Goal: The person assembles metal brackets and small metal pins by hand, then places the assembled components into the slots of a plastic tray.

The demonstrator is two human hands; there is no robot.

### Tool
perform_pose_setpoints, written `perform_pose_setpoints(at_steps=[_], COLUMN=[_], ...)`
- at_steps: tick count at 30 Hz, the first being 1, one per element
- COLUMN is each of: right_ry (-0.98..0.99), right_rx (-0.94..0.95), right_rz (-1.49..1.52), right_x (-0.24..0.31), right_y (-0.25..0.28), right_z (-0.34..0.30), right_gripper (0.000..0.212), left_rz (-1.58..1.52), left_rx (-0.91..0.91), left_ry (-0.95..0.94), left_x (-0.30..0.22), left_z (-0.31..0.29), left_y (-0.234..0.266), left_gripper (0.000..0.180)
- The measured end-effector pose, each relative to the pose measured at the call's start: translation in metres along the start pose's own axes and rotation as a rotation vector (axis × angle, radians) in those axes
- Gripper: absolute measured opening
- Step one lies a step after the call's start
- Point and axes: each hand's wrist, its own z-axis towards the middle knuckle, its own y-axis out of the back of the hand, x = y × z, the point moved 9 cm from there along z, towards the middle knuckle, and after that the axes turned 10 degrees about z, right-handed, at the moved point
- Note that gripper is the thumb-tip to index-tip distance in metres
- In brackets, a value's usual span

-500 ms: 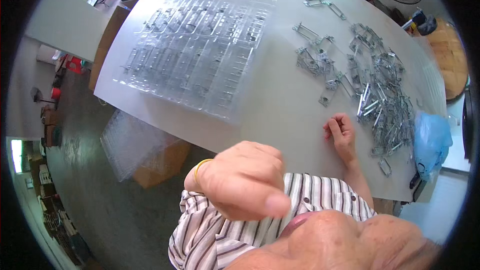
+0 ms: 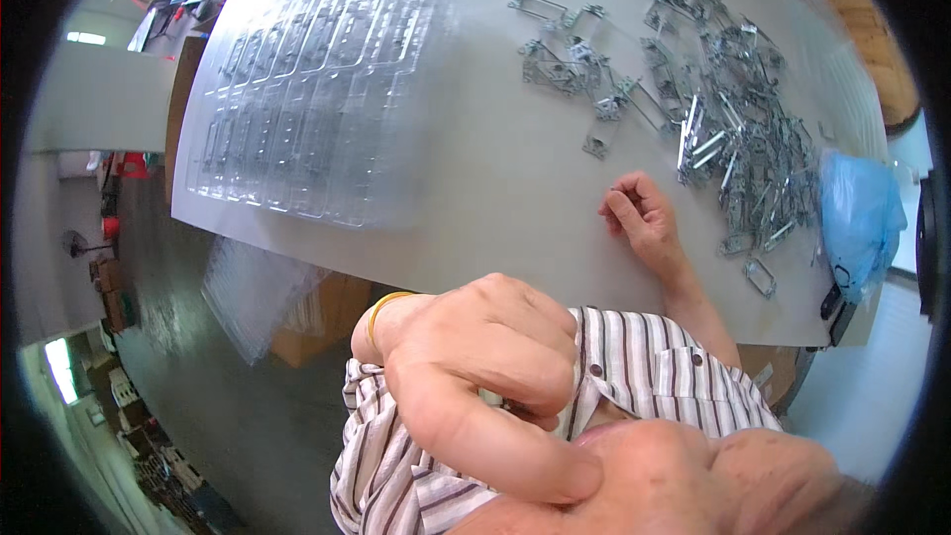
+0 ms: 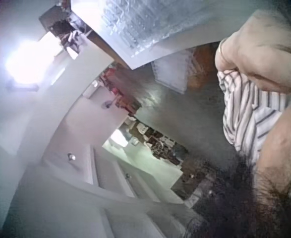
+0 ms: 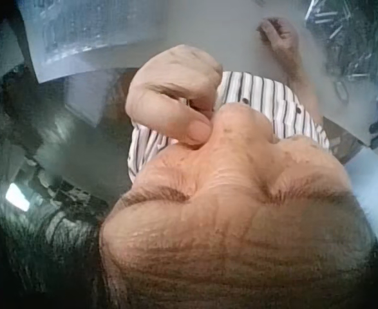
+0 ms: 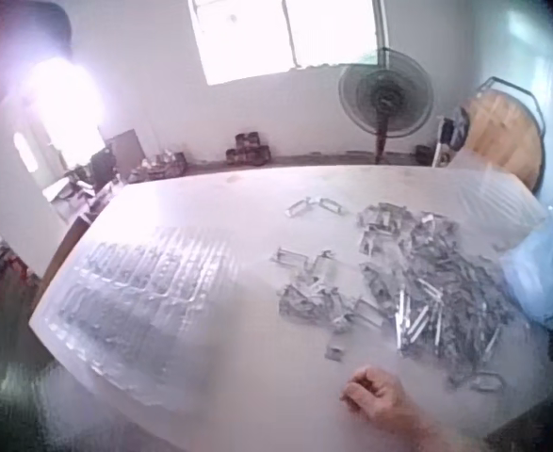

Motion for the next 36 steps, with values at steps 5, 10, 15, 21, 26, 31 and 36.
perform_pose_setpoints(at_steps=[5, 10, 15, 21, 26, 31, 36], right_ry=[-0.045, -0.024, 0.064, 0.143, 0.103, 0.147, 0.132], right_rx=[0.046, 0.076, 0.139, 0.152, 0.144, 0.127, 0.121], right_rz=[-0.034, -0.062, -0.084, -0.143, -0.155, -0.165, -0.181], right_x=[-0.004, -0.006, -0.008, 0.006, 0.001, 0.008, 0.009], right_y=[-0.002, -0.005, -0.004, -0.010, -0.007, -0.008, -0.008], right_z=[0.000, -0.003, -0.002, -0.005, -0.004, -0.004, -0.004], right_gripper=[0.010, 0.012, 0.009, 0.008, 0.008, 0.009, 0.009], left_rz=[0.003, 0.560, 1.112, 1.527, 1.620, 1.662, 1.798], left_rx=[-0.179, -0.589, -0.352, -0.018, 0.186, 0.258, 0.290], left_ry=[0.045, 0.527, 0.833, 0.608, 0.567, 0.564, 0.446], left_x=[0.037, 0.123, 0.212, 0.238, 0.262, 0.266, 0.259], left_z=[0.006, -0.012, -0.023, -0.020, -0.027, -0.027, -0.025], left_y=[0.007, 0.068, 0.095, 0.097, 0.095, 0.095, 0.091], left_gripper=[0.018, 0.016, 0.017, 0.035, 0.047, 0.041, 0.033])
